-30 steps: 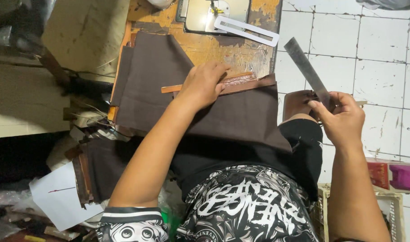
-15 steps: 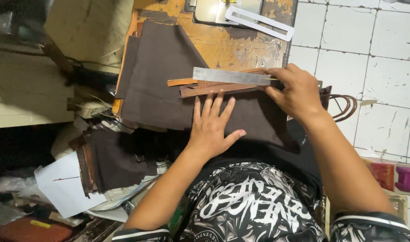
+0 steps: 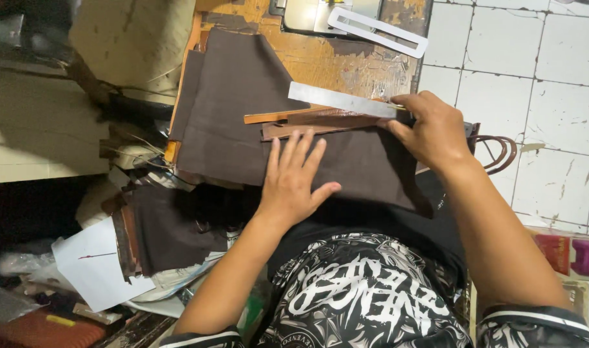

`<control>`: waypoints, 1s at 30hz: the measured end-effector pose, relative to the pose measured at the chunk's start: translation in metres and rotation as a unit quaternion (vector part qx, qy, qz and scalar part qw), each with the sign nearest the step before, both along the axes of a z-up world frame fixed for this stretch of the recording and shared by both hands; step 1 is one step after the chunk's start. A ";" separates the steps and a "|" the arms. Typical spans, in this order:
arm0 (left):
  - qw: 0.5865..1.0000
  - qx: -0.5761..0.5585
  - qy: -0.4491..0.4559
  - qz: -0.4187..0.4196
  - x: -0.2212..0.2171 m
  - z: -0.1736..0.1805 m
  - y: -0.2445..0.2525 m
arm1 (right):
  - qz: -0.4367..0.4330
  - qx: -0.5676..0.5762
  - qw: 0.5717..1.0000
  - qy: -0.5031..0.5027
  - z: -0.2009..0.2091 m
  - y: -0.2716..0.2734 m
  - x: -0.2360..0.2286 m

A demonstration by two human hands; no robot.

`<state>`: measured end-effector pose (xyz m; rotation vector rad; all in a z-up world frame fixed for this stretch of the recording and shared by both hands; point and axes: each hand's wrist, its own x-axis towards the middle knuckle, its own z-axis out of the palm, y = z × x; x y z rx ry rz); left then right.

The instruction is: Measuring, marking, and aligning leather components for bag assembly using a ruler and pen

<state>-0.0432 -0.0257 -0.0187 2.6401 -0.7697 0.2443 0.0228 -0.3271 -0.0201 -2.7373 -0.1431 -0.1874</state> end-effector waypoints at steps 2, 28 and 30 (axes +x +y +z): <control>1.000 0.012 -0.001 0.010 0.004 -0.002 0.010 | -0.018 0.036 0.999 0.014 -0.003 -0.019 -0.005; 0.996 0.035 -0.052 0.061 -0.046 0.006 -0.005 | 0.207 0.004 0.978 0.029 0.038 0.009 -0.042; 0.995 0.060 -0.034 0.068 -0.047 0.003 -0.005 | 0.180 -0.003 0.984 0.002 0.042 0.003 -0.047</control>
